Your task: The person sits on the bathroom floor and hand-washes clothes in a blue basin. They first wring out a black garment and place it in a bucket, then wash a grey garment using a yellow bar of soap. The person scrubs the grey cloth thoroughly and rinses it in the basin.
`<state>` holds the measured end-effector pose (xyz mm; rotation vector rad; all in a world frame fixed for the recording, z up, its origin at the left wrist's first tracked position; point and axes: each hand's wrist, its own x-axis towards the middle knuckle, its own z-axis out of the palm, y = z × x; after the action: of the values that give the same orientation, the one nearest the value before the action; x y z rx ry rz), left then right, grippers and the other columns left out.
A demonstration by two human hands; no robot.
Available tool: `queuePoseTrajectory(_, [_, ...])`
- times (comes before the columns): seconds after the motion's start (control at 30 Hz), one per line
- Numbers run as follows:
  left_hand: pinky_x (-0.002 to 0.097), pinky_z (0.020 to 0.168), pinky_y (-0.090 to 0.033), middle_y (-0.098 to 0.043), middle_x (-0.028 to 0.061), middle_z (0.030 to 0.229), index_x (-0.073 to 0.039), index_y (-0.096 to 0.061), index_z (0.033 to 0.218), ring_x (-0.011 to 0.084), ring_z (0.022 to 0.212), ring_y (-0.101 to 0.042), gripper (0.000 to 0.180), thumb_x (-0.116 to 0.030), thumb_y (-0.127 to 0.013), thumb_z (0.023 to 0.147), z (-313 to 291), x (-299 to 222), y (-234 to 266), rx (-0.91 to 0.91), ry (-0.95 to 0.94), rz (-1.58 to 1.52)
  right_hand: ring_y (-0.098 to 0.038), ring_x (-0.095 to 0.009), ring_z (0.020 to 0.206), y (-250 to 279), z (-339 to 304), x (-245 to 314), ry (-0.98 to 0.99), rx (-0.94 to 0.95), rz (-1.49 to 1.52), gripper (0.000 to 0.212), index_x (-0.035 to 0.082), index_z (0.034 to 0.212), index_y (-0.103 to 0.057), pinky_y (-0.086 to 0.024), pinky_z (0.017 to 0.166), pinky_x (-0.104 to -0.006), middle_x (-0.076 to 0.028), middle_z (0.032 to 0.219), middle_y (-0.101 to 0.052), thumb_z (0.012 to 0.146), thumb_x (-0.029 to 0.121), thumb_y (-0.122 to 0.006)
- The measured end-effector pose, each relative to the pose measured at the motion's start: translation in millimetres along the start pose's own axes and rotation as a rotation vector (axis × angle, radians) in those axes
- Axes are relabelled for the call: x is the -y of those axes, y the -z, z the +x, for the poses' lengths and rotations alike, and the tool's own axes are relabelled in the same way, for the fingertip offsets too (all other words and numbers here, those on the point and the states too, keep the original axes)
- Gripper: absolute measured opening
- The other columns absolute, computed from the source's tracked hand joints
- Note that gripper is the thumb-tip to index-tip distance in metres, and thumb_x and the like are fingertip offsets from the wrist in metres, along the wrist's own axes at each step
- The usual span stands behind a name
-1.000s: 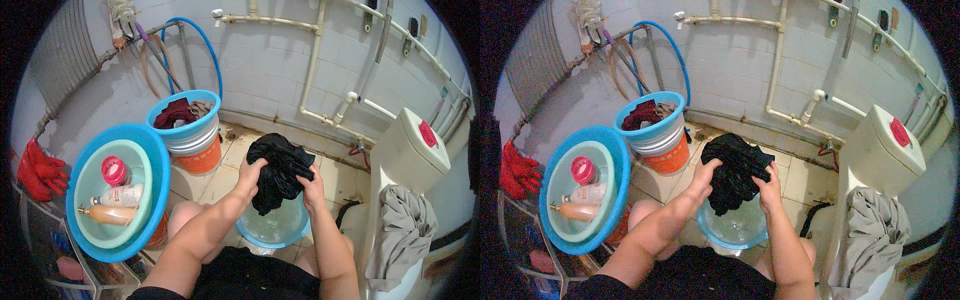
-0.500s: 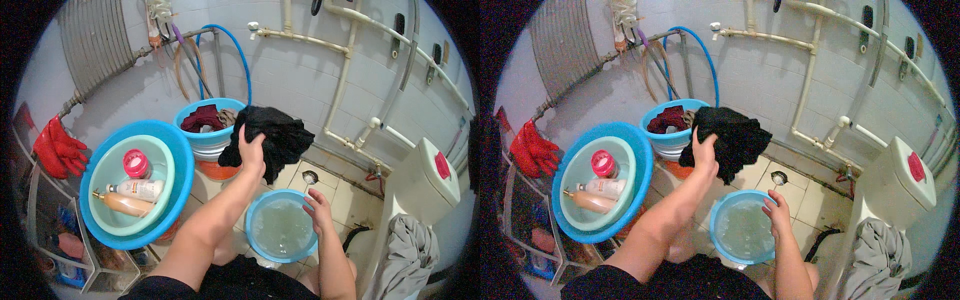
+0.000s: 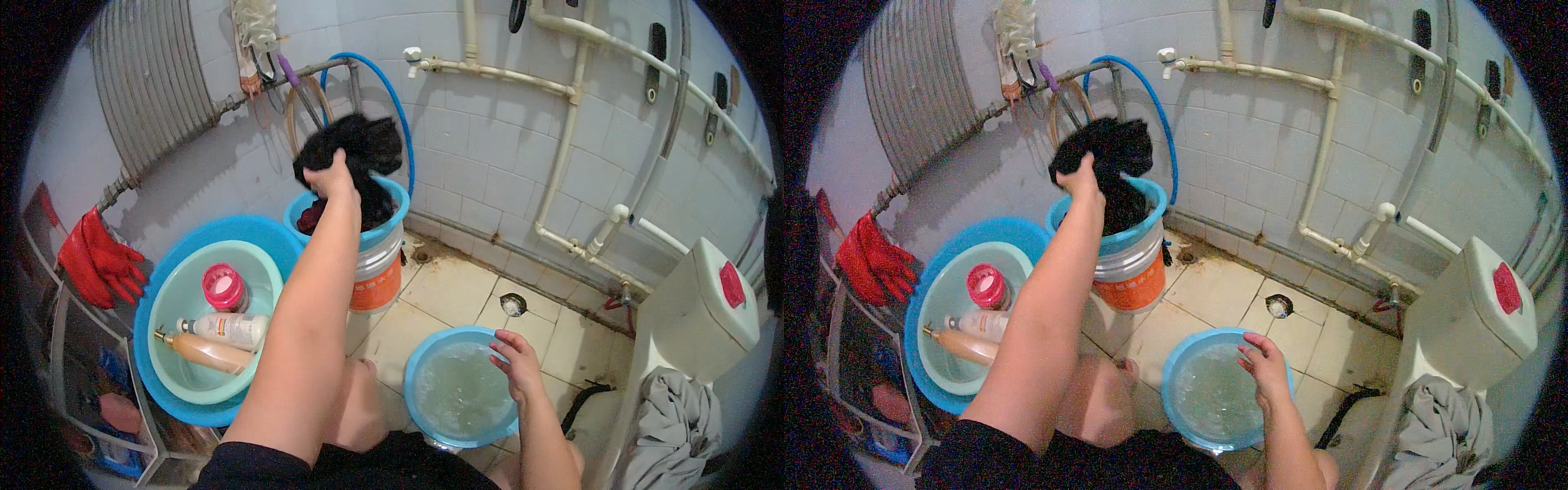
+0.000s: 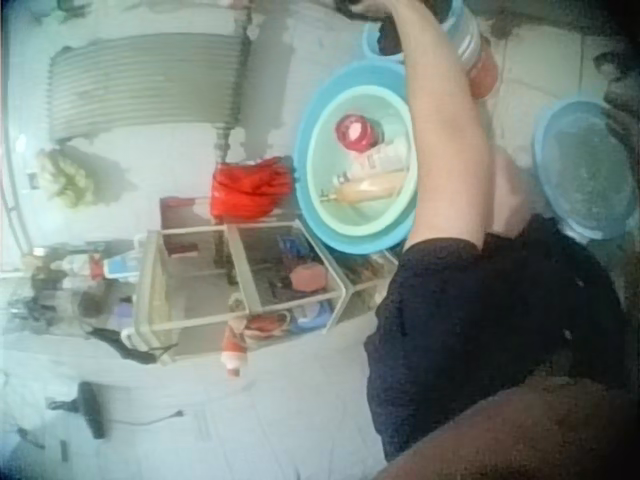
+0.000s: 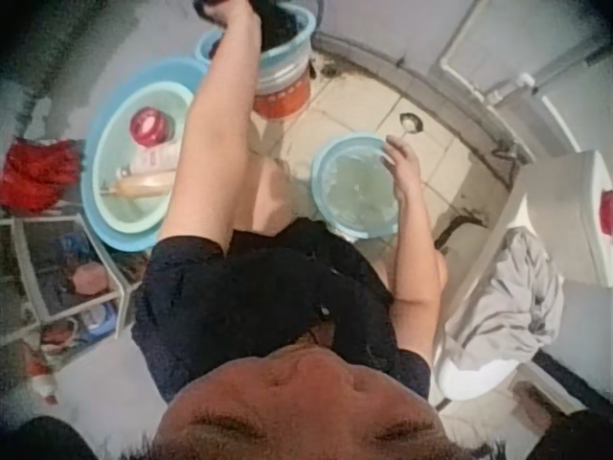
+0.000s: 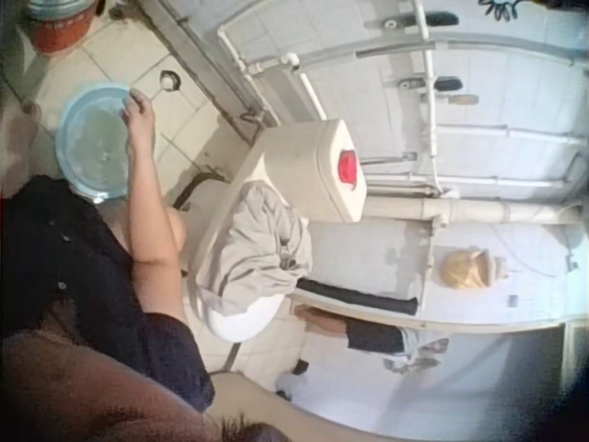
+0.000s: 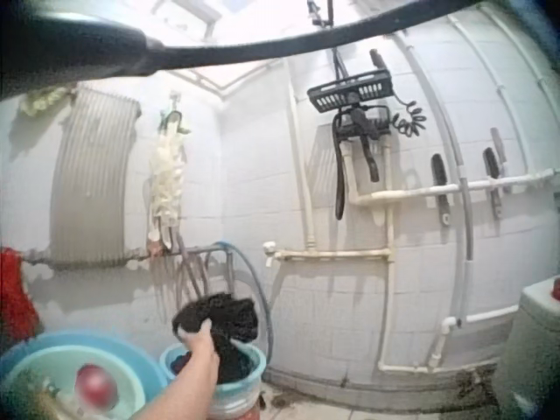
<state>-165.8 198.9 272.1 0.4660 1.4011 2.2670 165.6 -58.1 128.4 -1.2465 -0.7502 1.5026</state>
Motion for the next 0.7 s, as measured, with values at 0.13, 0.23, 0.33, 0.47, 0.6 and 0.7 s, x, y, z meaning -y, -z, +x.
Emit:
queuePoseTrajectory(0.13, [0.0381,0.095,-0.040,-0.025,0.0193,0.135,-0.008,-0.024,0.134,0.0318,0.117,-0.040,0.082,-0.015,-0.070,0.067,-35,25,22,-0.069,0.353,0.270,-0.055,-0.017,0.094,11,2,-1,0.001,-0.027,-0.018,0.027,0.004,0.109,-0.053,-0.048,0.079,-0.0307,-0.005,0.105,-0.055,0.082,0.004,-0.053])
queuePoseTrajectory(0.23, [0.0377,0.093,-0.041,-0.028,0.0166,0.134,-0.007,-0.027,0.132,0.0296,0.117,-0.040,0.074,-0.011,-0.065,0.070,-38,50,32,0.318,0.372,0.151,-0.055,-0.017,0.094,8,-1,-3,-0.011,-0.027,-0.003,0.026,0.004,0.109,-0.053,-0.048,0.079,-0.0309,-0.005,0.105,-0.055,0.083,0.005,-0.052])
queuePoseTrajectory(0.33, [0.0389,0.087,-0.037,-0.048,0.0059,0.107,-0.011,-0.046,0.120,0.0216,0.099,-0.045,0.048,-0.015,-0.060,0.074,-75,90,28,0.508,0.427,0.089,-0.055,-0.017,0.094,5,-8,-1,-0.008,-0.031,-0.011,0.025,0.004,0.109,-0.053,-0.048,0.079,-0.0304,-0.005,0.106,-0.055,0.084,0.005,-0.051])
queuePoseTrajectory(0.47, [0.0374,0.090,-0.037,-0.047,0.0018,0.108,-0.010,-0.045,0.121,0.0159,0.099,-0.044,0.044,-0.015,-0.059,0.079,-214,39,63,0.892,0.797,-0.035,-0.055,-0.016,0.094,22,-10,-4,0.008,-0.057,-0.041,0.025,0.004,0.109,-0.053,-0.047,0.080,-0.0300,-0.005,0.105,-0.056,0.084,0.007,-0.052])
queuePoseTrajectory(0.6, [0.0354,0.089,-0.039,-0.046,0.0013,0.109,-0.009,-0.046,0.121,0.0136,0.101,-0.044,0.042,-0.014,-0.059,0.081,-284,43,110,1.258,0.959,0.036,-0.055,-0.015,0.093,38,-14,-7,0.056,-0.100,-0.195,0.024,0.004,0.107,-0.055,-0.045,0.081,-0.0292,-0.005,0.101,-0.058,0.084,0.010,-0.056])
queuePoseTrajectory(0.7, [0.0336,0.087,-0.041,-0.049,0.0011,0.106,-0.008,-0.046,0.120,0.0125,0.100,-0.047,0.041,-0.011,-0.058,0.081,-290,63,135,1.338,1.007,0.138,-0.055,-0.014,0.093,51,-38,10,0.263,-0.077,-0.410,0.024,0.003,0.106,-0.056,-0.045,0.081,-0.0278,-0.005,0.100,-0.059,0.084,0.011,-0.057])
